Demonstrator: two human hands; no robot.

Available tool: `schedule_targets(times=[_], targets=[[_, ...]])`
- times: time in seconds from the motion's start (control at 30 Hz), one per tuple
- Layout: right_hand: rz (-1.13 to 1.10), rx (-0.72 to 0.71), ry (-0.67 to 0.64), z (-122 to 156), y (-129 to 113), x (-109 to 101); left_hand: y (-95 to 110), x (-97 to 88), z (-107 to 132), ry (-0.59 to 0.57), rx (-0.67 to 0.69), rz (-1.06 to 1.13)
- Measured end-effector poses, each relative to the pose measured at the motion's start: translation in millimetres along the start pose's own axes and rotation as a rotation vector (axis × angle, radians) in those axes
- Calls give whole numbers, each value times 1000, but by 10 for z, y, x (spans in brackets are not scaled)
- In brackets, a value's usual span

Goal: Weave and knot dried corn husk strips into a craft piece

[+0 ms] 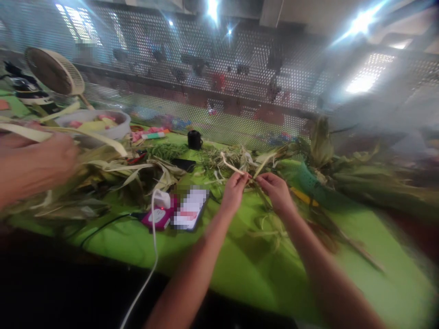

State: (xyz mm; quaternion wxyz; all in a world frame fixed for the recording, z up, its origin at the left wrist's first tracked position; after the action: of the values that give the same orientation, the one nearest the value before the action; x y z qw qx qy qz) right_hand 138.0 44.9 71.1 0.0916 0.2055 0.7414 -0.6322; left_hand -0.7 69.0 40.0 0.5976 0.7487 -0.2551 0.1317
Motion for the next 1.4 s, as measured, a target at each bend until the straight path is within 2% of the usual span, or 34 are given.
schedule_targets(times=[0.13,0.23,0.5,0.63,0.8,1.07,1.2,1.3,1.4], targets=[[33,49,-102,44,-7,58,38,36,-4,-80,14,-79],[11,64,-126,49,-7,88,22,75,7,-129,-4,-86],[-49,92,-29,57,57,68,-52,14,16,-43,-13,-55],[-114,108,-72,58,82,62,-17,33,8,-62,4,-82],[-43,74,-104,39,42,65,6,125,18,-131,25,-81],[-87,79,-55,55,44,53,20,41,27,-65,23,-77],[-38,51,-131,37,55,-17,7,44,16,-76,-22,-50],[-7,29,-58,3,72,-125,-83,96,15,-112,-95,2],[-33,16,-7,-16,90,-145,-206,145,12,-151,-155,89]])
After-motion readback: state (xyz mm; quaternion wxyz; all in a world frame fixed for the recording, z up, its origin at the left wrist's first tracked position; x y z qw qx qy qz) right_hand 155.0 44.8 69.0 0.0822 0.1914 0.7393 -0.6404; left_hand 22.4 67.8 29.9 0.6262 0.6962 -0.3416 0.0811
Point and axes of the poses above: each hand's wrist, its own z-axis away from the middle knuckle, its own x-axis out of the palm, y = z × x, the point moved 7 cm from there along -z, towards the middle knuckle, and after that the axes turned 13 degrees about z, right-handed, at the moved point
